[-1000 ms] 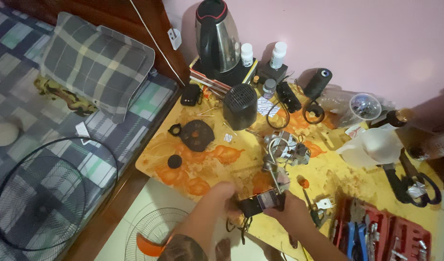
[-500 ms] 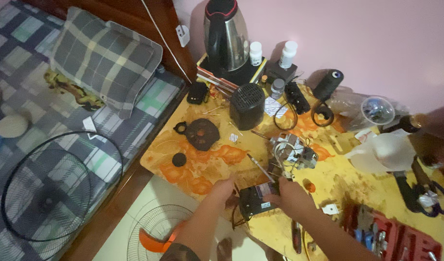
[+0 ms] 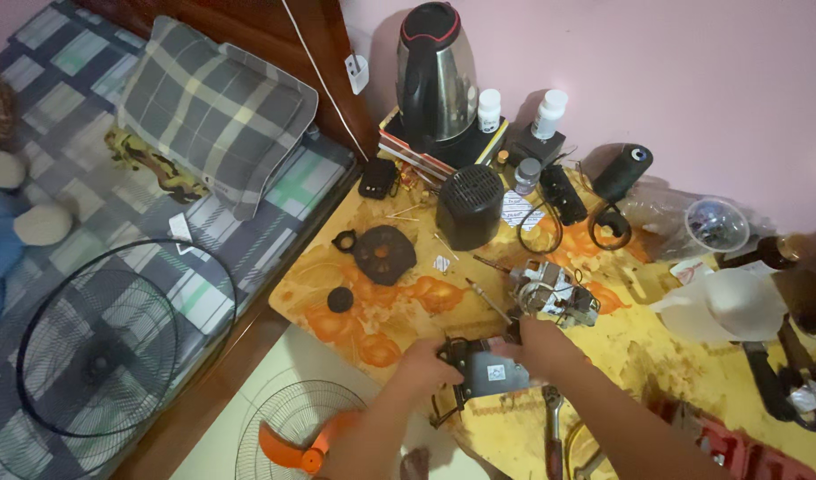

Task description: The person uses a screwdriver to manipulate a small black electronic device with an orange circular component on a cluttered table. They repeatedly tighten and loosen screws, reposition the device, and handle a small white plastic piece.

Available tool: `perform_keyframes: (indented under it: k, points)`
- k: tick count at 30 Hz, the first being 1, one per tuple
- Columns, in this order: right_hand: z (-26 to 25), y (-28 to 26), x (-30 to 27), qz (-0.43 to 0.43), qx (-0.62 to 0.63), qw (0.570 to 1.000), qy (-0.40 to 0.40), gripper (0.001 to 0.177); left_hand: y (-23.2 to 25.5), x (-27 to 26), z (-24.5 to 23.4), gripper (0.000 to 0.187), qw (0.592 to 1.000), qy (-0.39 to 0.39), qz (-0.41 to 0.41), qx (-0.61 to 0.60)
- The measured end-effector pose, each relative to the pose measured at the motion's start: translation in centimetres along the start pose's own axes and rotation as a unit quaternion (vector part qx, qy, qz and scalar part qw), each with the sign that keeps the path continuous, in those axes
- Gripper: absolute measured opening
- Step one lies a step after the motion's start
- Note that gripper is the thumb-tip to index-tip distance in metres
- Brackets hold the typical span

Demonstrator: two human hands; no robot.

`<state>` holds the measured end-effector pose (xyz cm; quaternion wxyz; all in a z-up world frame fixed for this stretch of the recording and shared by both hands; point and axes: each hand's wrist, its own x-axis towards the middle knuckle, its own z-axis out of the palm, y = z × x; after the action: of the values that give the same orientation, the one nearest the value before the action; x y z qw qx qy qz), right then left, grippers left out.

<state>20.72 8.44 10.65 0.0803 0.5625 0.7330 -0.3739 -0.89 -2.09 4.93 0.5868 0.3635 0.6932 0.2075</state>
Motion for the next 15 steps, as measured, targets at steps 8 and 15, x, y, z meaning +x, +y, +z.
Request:
perform_keyframes:
  k: [8, 15]
  points:
    - [1.4, 1.1, -1.6, -0.059, -0.015, 0.980, 0.190, 0.049, -0.4, 0.2, 1.0, 0.049, 0.962, 0.118, 0.059, -0.237]
    - [1.6, 2.5, -5.6, -0.005, 0.054, 0.986, 0.159, 0.042, -0.6, -0.4, 3.0, 0.045, 0.941, 0.022, 0.024, -0.336]
